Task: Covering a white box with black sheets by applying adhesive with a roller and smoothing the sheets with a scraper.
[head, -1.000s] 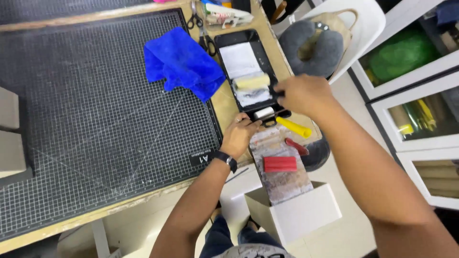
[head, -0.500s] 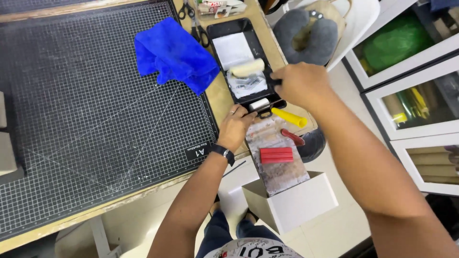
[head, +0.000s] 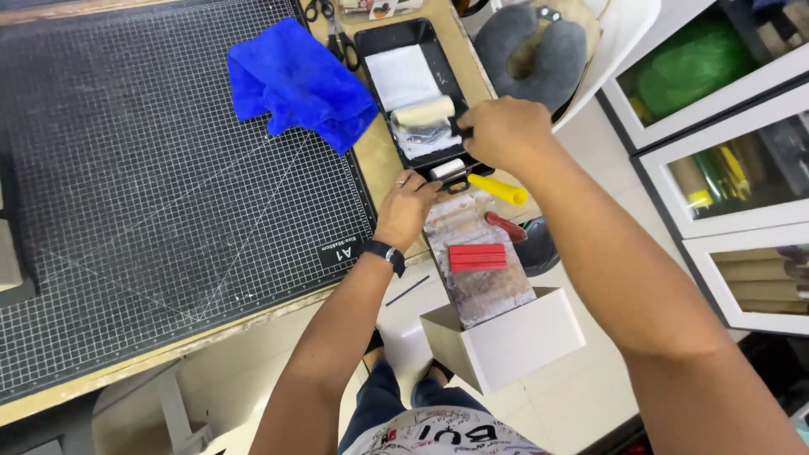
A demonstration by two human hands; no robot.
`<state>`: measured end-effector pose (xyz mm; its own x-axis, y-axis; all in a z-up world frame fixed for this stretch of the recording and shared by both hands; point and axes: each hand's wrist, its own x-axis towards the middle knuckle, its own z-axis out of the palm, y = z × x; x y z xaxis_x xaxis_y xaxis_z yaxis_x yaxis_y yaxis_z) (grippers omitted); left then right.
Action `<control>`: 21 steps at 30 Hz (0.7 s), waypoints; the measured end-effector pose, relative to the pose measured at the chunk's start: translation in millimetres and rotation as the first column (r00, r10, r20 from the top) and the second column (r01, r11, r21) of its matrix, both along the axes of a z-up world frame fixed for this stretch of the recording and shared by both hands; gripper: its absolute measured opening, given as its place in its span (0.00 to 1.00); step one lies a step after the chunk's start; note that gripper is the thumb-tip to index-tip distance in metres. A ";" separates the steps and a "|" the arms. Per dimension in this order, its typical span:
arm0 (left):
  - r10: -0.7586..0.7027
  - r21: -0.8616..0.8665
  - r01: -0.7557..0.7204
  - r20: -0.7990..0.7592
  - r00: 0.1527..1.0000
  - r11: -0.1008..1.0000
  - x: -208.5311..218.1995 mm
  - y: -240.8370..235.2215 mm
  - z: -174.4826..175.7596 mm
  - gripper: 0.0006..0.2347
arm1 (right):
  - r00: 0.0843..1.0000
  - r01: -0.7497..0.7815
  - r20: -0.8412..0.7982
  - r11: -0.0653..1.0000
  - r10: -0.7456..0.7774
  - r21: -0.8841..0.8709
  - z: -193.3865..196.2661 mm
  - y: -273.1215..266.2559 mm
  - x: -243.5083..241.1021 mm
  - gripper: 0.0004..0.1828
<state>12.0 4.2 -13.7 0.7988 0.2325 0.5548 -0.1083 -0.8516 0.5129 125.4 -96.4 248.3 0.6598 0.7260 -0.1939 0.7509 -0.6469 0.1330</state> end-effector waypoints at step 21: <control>-0.039 0.029 0.041 -0.069 0.997 0.999 -3.8 -3.3 16.5 0.10 | 0.980 0.143 -0.115 0.980 -0.160 -0.139 -8.6 39.6 22.8 0.23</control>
